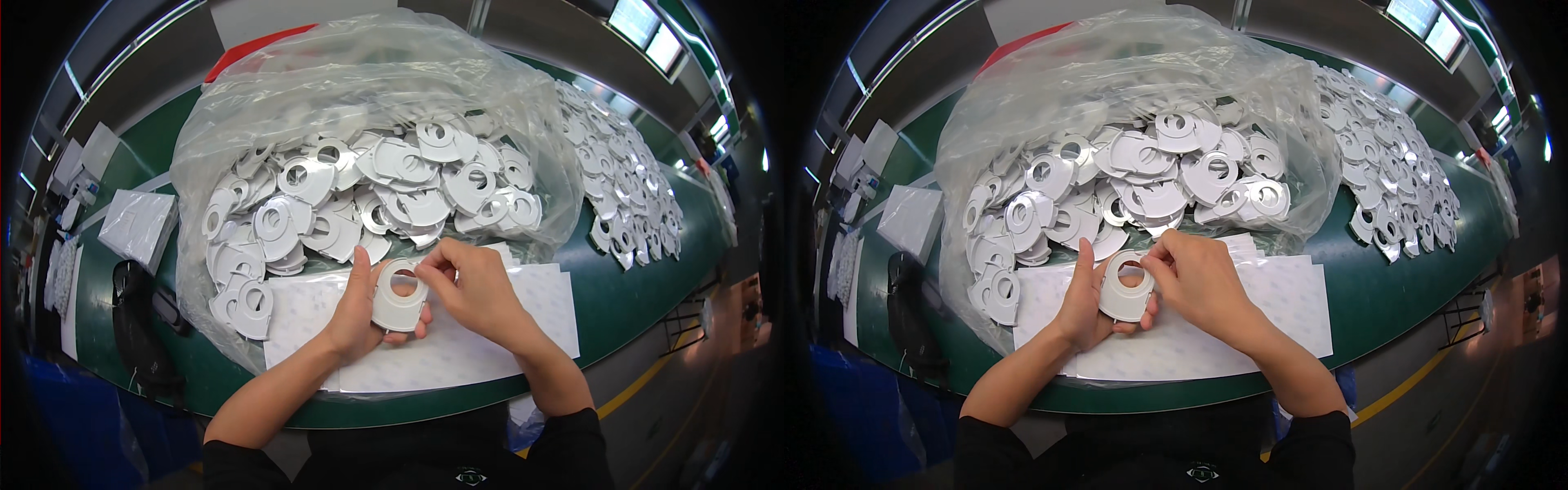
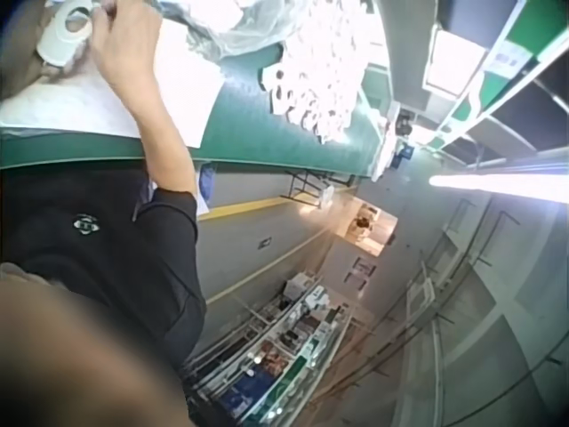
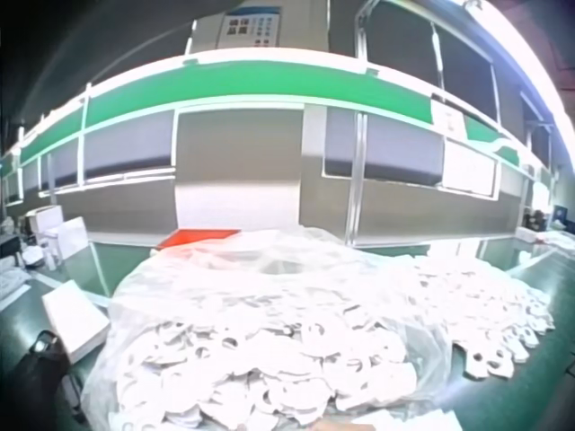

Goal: Peeling circular white stickers from a sheet and applying them onto white circular lighting fixture components.

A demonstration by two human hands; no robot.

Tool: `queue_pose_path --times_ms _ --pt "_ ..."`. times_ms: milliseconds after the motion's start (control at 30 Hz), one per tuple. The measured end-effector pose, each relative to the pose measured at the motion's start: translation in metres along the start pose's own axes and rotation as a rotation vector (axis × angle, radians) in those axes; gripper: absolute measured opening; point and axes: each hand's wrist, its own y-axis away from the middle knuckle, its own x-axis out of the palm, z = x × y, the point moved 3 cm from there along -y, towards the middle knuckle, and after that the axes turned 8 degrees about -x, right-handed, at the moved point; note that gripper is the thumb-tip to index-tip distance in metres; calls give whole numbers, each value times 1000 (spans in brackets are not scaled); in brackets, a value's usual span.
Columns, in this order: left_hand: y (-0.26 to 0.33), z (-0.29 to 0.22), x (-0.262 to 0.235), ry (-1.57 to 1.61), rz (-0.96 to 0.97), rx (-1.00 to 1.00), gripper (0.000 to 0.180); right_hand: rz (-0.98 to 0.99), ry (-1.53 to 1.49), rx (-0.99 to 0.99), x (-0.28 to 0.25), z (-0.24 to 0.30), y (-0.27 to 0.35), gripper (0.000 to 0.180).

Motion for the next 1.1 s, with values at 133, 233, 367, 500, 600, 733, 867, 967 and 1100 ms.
queue_pose_path --times_ms 133,233,367,500,600,733,867,967,1100 --pt "-1 -1 -1 -1 31 -18 79 3 -55 55 4 2 -2 20" --pt "0 0 -2 -60 71 -16 77 -39 87 -18 7 -1 -2 22" --pt "6 1 0 -16 132 36 69 10 -180 -29 10 -19 -5 24" --pt "19 -7 -1 -144 10 201 52 -153 -453 205 -31 -28 -11 21" --pt "35 -50 0 -825 -396 526 40 -717 -966 39 -98 -68 -6 24" --pt "60 -85 -22 -1709 -1235 879 32 -905 -971 22 -117 -57 -4 34" --pt "66 -86 -41 -1747 -1422 565 33 -570 -426 -74 -79 -27 -14 23" --pt "70 -83 -51 -1697 -1410 423 33 -48 -35 -195 -15 0 -8 15" --pt "67 -82 -48 -1689 -1293 626 32 167 301 -274 29 13 14 24"
